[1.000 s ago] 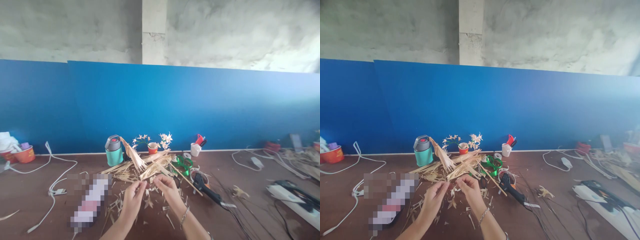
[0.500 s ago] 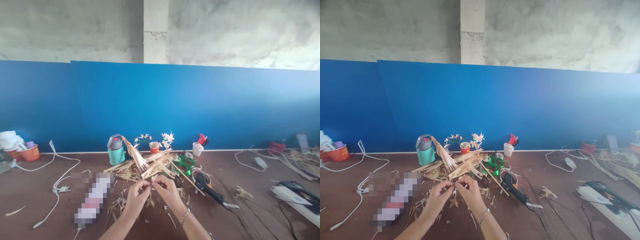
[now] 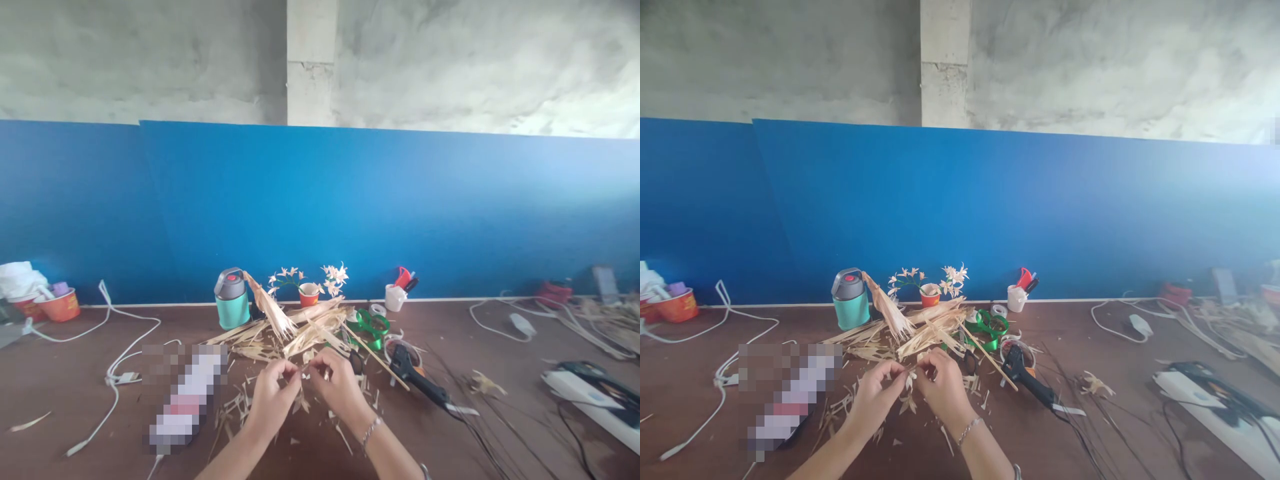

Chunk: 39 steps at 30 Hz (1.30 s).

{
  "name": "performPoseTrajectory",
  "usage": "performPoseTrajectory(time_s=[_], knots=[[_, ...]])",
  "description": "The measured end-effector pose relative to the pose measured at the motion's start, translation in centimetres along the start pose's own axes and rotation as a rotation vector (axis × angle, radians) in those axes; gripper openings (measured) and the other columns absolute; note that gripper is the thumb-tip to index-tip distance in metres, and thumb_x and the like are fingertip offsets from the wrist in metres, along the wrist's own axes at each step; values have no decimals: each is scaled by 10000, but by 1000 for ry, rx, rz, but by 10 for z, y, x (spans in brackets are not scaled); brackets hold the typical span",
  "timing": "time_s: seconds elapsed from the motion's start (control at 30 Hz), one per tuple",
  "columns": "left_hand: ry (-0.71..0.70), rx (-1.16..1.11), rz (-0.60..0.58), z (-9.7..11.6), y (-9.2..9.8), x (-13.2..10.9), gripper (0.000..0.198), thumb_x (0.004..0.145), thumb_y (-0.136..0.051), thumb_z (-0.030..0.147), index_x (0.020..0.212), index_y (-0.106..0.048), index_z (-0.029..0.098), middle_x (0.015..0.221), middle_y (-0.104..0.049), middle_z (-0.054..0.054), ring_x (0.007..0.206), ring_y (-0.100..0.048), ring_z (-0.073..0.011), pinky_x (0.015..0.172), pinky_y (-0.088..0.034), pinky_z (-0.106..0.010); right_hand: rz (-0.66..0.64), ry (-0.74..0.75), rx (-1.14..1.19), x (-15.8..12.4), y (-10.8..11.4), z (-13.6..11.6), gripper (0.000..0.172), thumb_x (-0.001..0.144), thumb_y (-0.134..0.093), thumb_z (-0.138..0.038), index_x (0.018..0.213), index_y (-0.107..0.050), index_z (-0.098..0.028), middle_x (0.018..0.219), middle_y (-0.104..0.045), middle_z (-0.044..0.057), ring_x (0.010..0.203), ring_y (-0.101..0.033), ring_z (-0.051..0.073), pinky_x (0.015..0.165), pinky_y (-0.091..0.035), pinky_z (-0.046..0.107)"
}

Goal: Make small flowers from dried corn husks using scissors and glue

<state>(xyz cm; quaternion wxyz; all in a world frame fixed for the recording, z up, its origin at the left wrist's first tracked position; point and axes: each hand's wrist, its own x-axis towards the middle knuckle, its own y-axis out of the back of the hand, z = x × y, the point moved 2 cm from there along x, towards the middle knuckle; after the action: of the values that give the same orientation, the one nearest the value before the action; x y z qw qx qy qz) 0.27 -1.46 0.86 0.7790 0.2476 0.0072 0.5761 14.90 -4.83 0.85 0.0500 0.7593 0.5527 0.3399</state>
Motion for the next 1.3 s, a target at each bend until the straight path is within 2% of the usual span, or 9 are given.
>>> performPoseTrajectory(time_s=[0.23,0.47,0.57,0.77,0.87,1.07,1.3], knots=[[29,-21,-2,-1,-2,0,204,757,-515,296,594,-542,177,606,-587,-4,618,-551,-162,549,-377,-227,34,37,-181,-2,1,-5,138,728,-511,-103,650,-592,-183,677,-574,13,655,-547,147,622,-397,228],[57,-50,-20,-3,-4,-1,204,760,-524,305,604,-540,175,582,-569,5,568,-531,-146,525,-367,-221,47,29,-250,-3,1,-6,145,743,-508,-111,673,-604,-193,694,-586,12,661,-562,146,619,-397,225],[56,-57,-20,-2,-3,-1,204,757,-527,311,607,-546,173,571,-565,7,555,-526,-144,532,-373,-224,48,41,-243,-3,2,-6,143,751,-512,-115,684,-611,-195,703,-596,17,673,-569,152,625,-406,232],[21,-30,10,-1,-2,1,199,755,-520,315,619,-557,174,591,-574,-1,607,-544,-159,578,-388,-231,19,128,-140,-3,4,-6,110,764,-564,-161,844,-630,-197,829,-630,51,788,-590,178,707,-451,259],[15,-25,-1,-1,-3,1,184,752,-513,291,613,-551,177,596,-576,-1,618,-548,-159,604,-392,-232,29,151,-165,-3,4,-7,45,769,-589,-180,774,-630,-197,792,-632,45,777,-585,180,700,-450,265],[31,-46,-28,3,-3,-1,199,768,-511,310,623,-548,178,598,-561,1,601,-536,-153,594,-396,-232,8,225,-230,-2,7,-11,118,769,-581,-121,700,-634,-201,708,-635,21,711,-577,165,668,-431,260],[19,-36,-19,6,-1,-2,193,764,-516,280,604,-545,178,598,-567,-3,614,-548,-157,601,-406,-234,9,163,-173,-1,4,-8,118,739,-596,-93,687,-630,-194,687,-632,13,699,-573,161,665,-430,255]])
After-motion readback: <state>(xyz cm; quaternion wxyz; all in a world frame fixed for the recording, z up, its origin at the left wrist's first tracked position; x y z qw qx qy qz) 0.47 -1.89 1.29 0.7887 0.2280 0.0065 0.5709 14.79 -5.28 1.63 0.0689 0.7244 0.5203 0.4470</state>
